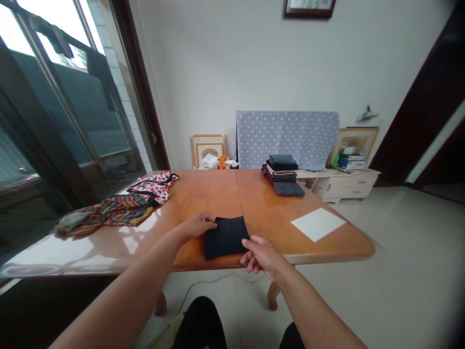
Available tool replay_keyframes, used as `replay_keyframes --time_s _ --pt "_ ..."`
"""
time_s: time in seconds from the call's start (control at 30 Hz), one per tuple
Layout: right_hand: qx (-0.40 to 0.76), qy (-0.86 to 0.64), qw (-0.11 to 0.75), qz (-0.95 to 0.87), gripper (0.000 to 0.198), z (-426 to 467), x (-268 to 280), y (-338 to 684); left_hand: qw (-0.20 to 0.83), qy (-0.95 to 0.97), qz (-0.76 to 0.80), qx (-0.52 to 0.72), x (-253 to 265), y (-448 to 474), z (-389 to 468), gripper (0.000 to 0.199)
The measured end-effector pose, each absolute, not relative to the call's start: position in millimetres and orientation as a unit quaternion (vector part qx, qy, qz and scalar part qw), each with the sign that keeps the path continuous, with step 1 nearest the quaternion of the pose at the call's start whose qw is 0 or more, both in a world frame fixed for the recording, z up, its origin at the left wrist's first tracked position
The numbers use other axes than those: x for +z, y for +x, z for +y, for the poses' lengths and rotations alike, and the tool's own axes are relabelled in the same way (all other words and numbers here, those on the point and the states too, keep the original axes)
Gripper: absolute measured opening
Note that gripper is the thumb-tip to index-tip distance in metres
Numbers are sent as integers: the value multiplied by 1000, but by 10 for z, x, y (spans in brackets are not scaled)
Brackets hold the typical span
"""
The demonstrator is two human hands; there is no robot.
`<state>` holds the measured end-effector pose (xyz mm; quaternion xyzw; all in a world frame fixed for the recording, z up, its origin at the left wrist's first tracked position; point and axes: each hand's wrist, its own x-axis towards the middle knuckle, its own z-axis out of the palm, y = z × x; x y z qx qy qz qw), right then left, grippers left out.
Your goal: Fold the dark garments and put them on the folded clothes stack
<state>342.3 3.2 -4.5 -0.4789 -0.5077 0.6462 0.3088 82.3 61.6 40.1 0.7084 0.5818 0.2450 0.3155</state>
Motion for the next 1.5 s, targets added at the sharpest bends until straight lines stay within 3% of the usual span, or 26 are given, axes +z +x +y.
replay_keyframes --time_s 0.53,0.7,0.9,1.03,1.1,1.27,1.37,1.5 --pt "627 -505 324 -498 31 32 -117 3403 178 734 593 279 240 1020 904 11" --pt "626 -503 325 -500 32 35 -99 3384 70 759 564 318 371 1137 565 27" --pt "636 -500 333 -484 31 12 -85 3411 68 854 463 228 227 1394 190 48" --pt "588 -520 401 -472 24 -43 -70 3544 49 861 468 196 133 1373 121 79" --pt "550 -542 421 -475 21 -67 -64 3607 37 865 464 186 153 1364 118 85" --pt "488 -522 392 -580 22 -36 -87 3590 2 868 466 172 280 1464 130 69" --pt "384 -516 385 -662 12 46 -79 3481 -16 867 473 155 329 1571 122 64" --pt "276 -528 401 -696 19 90 94 3314 -29 843 511 164 381 1651 84 43"
